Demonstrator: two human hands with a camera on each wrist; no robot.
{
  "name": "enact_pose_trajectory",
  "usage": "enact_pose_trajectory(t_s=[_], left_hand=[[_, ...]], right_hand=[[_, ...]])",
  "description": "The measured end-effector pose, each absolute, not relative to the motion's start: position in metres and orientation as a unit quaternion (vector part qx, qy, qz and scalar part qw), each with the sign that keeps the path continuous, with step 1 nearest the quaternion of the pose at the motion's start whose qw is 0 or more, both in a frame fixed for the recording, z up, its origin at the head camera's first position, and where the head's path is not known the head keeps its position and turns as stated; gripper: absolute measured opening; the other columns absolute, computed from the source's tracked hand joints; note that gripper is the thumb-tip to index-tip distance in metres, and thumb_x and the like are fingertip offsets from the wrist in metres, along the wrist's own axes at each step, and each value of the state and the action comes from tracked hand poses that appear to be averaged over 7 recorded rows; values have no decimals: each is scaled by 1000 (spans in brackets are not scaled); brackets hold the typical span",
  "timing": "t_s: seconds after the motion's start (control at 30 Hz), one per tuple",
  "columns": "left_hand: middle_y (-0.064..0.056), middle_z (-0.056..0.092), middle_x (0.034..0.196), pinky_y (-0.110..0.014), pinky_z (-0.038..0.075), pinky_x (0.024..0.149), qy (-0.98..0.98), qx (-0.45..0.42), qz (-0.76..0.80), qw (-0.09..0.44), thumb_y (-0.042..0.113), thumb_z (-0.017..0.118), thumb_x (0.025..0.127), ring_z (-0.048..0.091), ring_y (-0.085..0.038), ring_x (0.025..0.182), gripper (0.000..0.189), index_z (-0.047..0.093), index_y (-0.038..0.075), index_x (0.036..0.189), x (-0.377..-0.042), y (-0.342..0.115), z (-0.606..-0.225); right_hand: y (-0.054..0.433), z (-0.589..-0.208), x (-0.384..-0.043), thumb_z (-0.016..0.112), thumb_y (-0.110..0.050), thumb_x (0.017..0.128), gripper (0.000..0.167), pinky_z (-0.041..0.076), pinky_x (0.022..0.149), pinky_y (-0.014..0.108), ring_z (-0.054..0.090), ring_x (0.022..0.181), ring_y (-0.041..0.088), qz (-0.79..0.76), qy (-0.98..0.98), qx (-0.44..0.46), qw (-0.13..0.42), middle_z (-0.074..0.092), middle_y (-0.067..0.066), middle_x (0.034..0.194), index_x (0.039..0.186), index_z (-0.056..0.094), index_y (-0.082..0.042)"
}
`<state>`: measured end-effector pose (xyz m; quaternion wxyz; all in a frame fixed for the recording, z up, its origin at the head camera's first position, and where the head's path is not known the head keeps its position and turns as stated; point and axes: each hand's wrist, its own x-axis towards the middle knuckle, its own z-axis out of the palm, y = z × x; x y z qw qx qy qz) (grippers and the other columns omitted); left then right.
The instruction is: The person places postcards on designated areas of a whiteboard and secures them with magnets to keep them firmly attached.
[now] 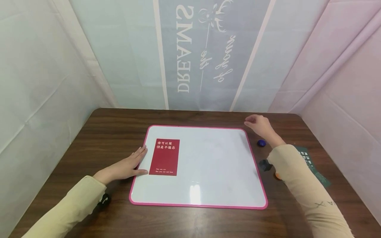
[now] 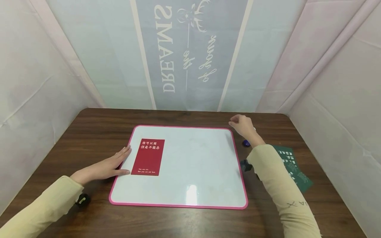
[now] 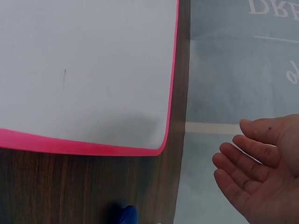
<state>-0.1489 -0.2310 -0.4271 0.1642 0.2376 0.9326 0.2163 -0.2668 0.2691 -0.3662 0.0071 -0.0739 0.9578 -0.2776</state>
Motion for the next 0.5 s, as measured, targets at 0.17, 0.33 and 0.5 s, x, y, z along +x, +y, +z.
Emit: enact_pose_trajectory(t_s=[0.17,0.33,0.5], left_hand=[[-23,10,149,-54,17,106,932,235,220,168,45,61,82,9,-39,136,91,15,-4,143,-149,-230,-425],[-23,10,149,-54,17,107,931,234,222,170,44,62,83,9,-40,136,91,15,-5,143,-149,-230,-424],[-23,10,149,-54,17,106,931,235,222,168,44,62,83,10,-40,136,91,15,-5,143,-148,-230,-424]], right_hand=[[277,-363,-268,50,-22,94,36,44,85,51,52,103,42,-287,957,-35,-5,55,29,113,115,54,6],[283,-362,-270,50,-21,93,36,43,86,53,50,105,44,-294,956,-3,-17,54,30,114,115,54,7],[290,-363,-273,50,-23,93,37,44,84,51,53,98,42,-298,954,25,-13,54,30,112,114,54,7]])
